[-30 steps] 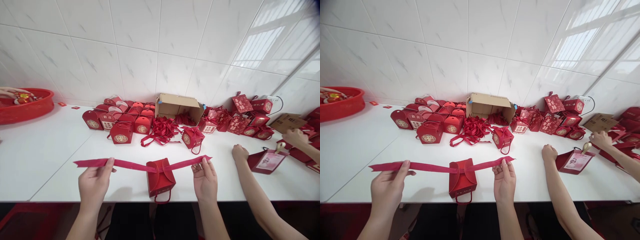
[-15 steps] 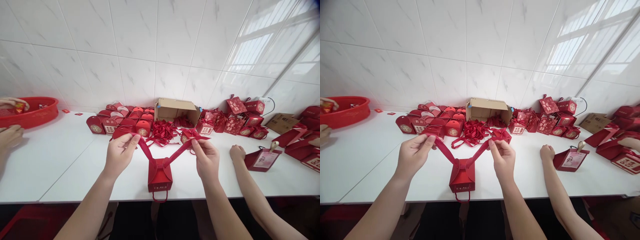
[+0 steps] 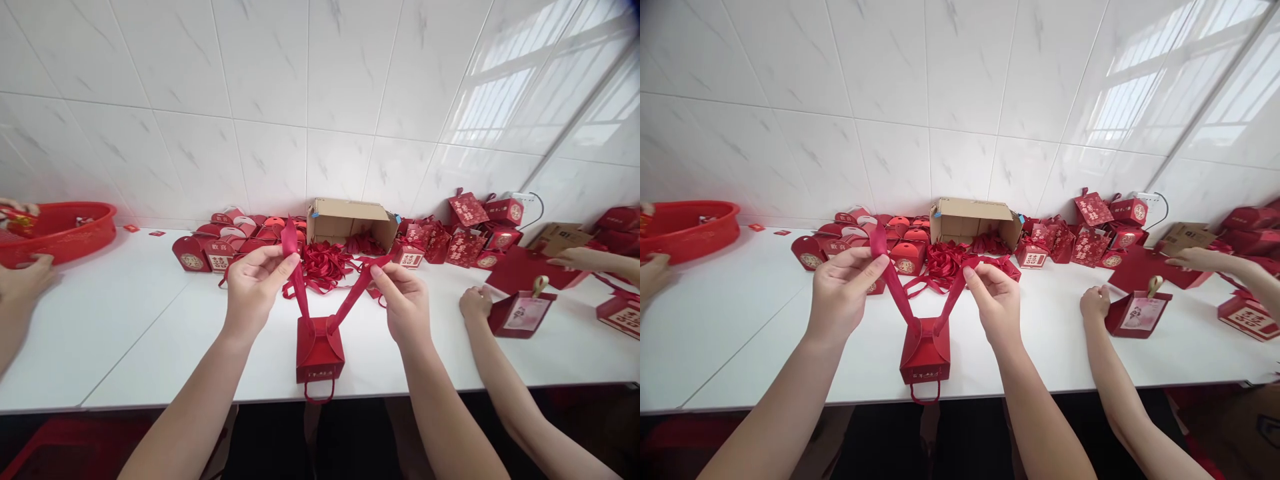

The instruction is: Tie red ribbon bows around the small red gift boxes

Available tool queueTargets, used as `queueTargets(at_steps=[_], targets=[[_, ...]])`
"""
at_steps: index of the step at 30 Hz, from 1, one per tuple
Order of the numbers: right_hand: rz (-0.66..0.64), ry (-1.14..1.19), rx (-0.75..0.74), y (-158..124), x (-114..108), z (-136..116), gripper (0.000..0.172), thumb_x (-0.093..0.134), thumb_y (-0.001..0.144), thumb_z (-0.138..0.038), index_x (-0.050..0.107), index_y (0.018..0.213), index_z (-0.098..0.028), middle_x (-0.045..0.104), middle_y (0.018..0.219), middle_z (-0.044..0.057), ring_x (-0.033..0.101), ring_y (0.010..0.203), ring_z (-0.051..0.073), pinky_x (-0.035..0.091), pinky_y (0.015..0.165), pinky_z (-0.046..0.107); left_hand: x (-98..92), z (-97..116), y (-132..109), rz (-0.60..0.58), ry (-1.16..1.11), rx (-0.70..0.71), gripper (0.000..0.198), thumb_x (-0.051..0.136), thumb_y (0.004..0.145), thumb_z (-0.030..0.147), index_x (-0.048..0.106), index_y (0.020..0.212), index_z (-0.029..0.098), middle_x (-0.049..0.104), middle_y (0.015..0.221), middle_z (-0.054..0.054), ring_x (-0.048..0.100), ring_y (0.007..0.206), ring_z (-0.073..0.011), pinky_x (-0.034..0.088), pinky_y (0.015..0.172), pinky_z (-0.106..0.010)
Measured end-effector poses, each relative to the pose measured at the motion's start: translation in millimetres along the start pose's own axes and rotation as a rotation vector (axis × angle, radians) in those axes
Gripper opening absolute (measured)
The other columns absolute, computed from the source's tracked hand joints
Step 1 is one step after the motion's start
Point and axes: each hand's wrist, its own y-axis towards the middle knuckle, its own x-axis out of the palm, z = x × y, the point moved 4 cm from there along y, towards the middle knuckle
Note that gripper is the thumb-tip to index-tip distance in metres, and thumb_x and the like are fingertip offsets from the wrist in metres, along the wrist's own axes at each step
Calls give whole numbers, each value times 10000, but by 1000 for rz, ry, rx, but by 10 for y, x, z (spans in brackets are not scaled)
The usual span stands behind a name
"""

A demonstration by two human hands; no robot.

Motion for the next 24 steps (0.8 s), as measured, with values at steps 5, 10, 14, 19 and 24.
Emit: queueTargets(at_steps=[5, 10, 14, 19, 24], targets=[[-31, -14, -77, 18, 59, -116, 129, 658, 777, -304, 642, 726, -187, 563, 725, -5, 519, 682, 116, 426, 636, 252, 7, 7, -48, -7, 52, 2, 236, 766, 650, 324, 699, 791, 147, 707, 765, -29, 658, 707, -159, 549, 672, -264], [-69, -52, -100, 49, 110, -164, 91, 652, 781, -284, 662, 756, -197, 570, 807, 19, 537, 786, 147, 435, 689, 272, 6, -18, -43, -36, -31, -31, 218, 784, 640, 304, 709, 781, 155, 708, 745, -15, 651, 693, -144, 537, 664, -245], [-96, -15, -86, 63, 130, -169, 76, 662, 782, -272, 664, 773, -197, 598, 808, 14, 563, 772, 136, 450, 698, 265, 3, -29, -10, -44, -159, -43, 204, 786, 645, 298, 708, 781, 168, 705, 748, -5, 657, 709, -136, 537, 695, -246], [-168, 99, 28, 83, 222, -111, 139, 626, 815, -333, 591, 799, -199, 636, 703, -5, 626, 672, 138, 499, 668, 282, 77, -29, 2, -167, -297, -109, 197, 753, 693, 288, 670, 828, 170, 684, 701, -2, 679, 734, -171, 553, 735, -320], [-198, 81, 133, 148, 348, -17, 190, 665, 765, -328, 567, 836, -182, 618, 602, -36, 549, 436, 92, 449, 479, 231, 198, 11, -67, -388, -279, -131, 235, 710, 746, 248, 555, 914, 191, 653, 651, 39, 662, 602, -143, 552, 644, -300]])
